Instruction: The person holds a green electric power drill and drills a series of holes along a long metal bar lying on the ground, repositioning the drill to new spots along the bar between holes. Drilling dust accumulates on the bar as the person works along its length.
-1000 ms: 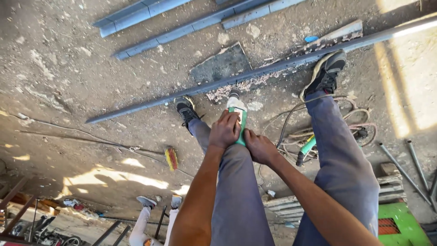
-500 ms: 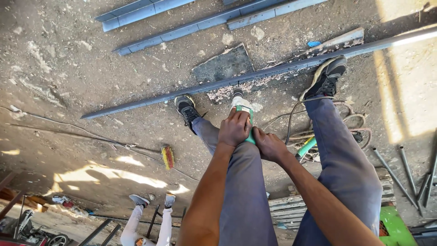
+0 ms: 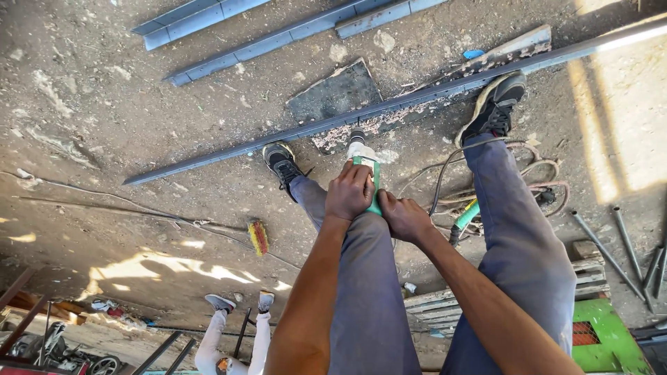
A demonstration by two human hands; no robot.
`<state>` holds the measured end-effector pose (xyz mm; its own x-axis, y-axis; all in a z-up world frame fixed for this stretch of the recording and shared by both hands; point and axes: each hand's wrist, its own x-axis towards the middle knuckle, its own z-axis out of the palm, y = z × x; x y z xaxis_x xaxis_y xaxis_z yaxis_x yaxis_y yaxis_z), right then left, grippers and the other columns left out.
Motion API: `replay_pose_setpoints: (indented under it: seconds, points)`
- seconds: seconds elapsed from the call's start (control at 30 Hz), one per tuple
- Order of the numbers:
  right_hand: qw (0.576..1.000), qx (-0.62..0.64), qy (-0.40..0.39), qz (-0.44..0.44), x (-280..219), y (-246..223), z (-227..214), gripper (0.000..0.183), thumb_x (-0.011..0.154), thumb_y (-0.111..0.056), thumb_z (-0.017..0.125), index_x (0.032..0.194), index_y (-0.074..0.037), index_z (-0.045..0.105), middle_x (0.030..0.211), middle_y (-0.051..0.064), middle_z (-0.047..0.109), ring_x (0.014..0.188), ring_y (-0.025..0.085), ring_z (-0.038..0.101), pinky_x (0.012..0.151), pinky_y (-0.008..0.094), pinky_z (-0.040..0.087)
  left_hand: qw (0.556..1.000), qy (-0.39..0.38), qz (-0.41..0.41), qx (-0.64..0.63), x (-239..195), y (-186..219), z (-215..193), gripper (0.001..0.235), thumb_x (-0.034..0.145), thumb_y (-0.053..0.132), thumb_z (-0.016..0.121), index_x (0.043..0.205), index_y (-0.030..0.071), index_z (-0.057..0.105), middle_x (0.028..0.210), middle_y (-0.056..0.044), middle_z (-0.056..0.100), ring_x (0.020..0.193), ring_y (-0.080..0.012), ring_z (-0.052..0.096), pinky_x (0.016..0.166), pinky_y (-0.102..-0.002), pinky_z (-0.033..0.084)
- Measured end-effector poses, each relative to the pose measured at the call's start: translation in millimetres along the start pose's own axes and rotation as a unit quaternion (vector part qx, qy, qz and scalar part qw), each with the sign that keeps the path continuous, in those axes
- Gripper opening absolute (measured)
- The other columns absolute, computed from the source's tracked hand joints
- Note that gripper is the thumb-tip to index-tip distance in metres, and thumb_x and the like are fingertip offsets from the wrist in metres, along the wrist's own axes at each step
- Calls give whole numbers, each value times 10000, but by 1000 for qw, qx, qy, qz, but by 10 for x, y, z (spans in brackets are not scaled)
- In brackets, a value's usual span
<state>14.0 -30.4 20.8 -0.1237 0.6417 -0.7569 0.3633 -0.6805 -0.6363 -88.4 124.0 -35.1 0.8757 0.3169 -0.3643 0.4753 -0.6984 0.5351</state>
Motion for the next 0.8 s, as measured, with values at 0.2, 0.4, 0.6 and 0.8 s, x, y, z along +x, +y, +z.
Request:
replay_pose_setpoints:
  seconds: [0.2,0.4,0.6,0.8]
  points:
    - [1000,8,-3,3,16,-6,-39,636,776,-173,567,1348,9,356,1231,238,612,840,573,712,787,657,583,1000,-2,-9,-1,45,6,-54,122,969,289,488,895,284,585,878,23,690,1032,-322,737,623,-457,639]
    - [1000,-5,-9,12,44,5,-47,640,768,-174,567,1351,-15,355,1228,226,604,854,572,711,819,632,590,1000,-3,-15,-9,82,3,-44,113,965,287,503,902,273,595,841,4,673,1018,-330,738,620,-470,636]
    - [1000,8,-10,16,49,-75,-165,586,766,-154,567,1302,-9,380,1208,231,613,837,581,706,801,644,590,1000,1,-6,-10,95,-69,-28,102,962,280,510,900,279,591,829,12,668,998,-326,743,634,-461,634]
    - [1000,24,-5,13,27,-69,-118,582,759,-154,565,1291,-19,371,1187,230,625,840,581,706,814,642,590,1000,-2,-3,-21,125,-14,-108,98,963,276,515,897,273,587,782,7,631,973,-321,740,620,-455,631]
